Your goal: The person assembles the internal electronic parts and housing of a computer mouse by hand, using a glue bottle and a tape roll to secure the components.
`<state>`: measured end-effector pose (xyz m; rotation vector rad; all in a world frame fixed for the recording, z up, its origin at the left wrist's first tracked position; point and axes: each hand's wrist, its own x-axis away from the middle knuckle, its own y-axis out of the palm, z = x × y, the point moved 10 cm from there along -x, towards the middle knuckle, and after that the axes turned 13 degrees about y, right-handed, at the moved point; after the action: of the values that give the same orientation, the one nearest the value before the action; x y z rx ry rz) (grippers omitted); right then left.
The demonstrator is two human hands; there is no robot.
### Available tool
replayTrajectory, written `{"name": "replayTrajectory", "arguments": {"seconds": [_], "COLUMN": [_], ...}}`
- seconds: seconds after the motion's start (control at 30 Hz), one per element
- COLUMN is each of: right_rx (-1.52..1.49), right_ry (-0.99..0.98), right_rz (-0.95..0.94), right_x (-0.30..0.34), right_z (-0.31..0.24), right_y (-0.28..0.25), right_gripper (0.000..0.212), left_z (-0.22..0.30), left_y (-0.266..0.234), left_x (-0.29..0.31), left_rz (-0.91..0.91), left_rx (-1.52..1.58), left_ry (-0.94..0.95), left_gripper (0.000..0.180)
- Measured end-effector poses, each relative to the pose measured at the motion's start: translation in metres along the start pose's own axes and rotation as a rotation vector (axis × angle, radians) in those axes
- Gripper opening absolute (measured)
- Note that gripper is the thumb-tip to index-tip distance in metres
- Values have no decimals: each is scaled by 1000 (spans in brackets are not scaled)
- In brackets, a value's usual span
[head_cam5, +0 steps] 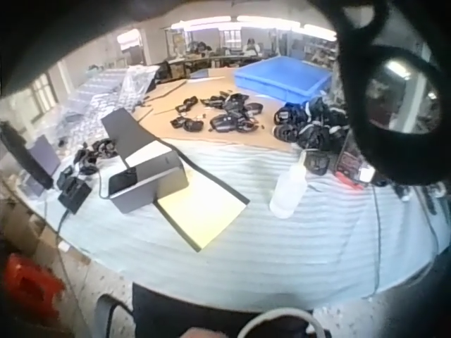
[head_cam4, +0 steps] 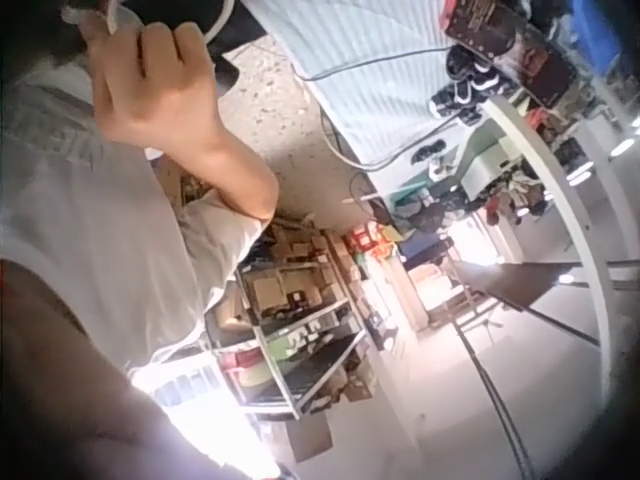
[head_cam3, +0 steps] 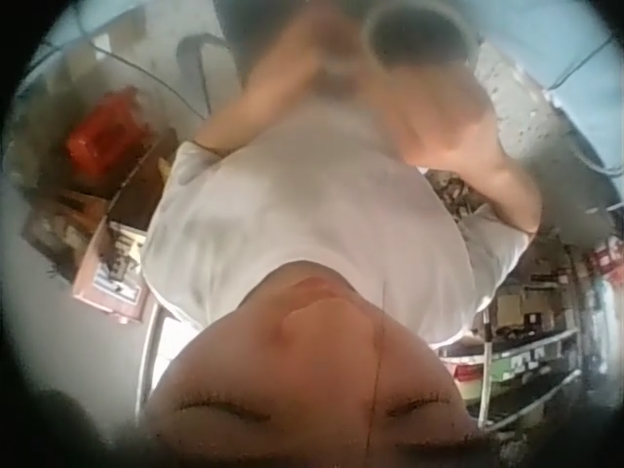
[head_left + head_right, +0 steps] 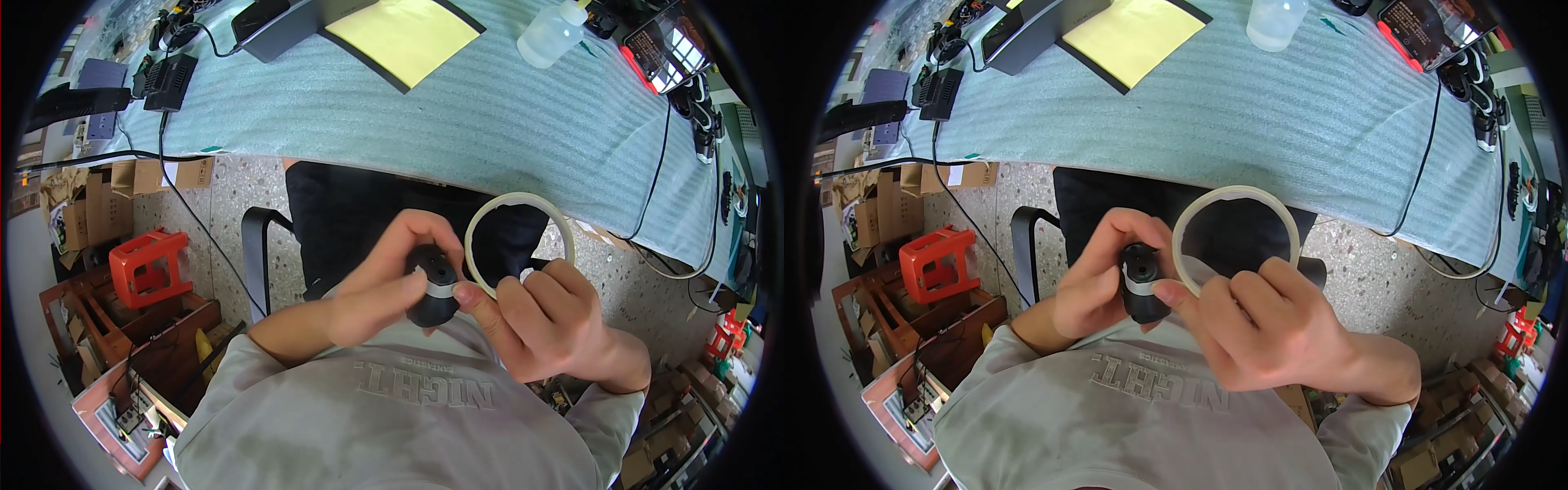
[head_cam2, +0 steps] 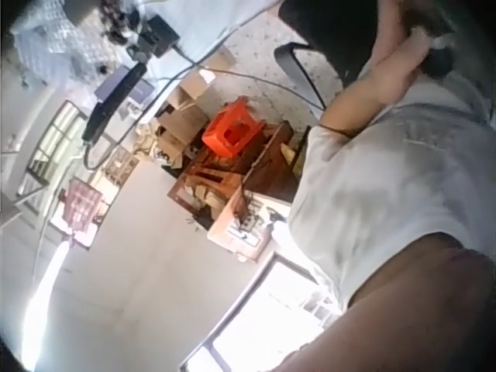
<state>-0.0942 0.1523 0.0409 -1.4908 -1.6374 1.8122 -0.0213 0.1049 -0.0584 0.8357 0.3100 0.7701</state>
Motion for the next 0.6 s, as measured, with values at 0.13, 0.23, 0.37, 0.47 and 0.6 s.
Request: {"name": "replayTrajectory", "arguments": {"seconds": [0.13,0.23,0.37,0.47,0.6], "right_rx": [-41,-71,-104,-141,-129], "right_ry": [-27,-48,-26,-26,-20], "right_rz": [-86,-52,-15,-40,-45], "right_x": [1,-1,-6,-5,-9], "right_z": [-13,-17,-15,-14,-13], "right_y": [3,-1,-7,-7,-5], "right_gripper": [16,17,16,18,20], "left_z": [7,-1,-8,-1,-11], "left_y": [12,11,12,16,18], "left_x": [-5,2,6,7,9], "left_rz": [-322,-264,-320,-311,-260], "left_rx": [-431,-226,-51,30,245], "left_ry": [304,248,250,206,59], "left_gripper": [60,69,76,86,97]}}
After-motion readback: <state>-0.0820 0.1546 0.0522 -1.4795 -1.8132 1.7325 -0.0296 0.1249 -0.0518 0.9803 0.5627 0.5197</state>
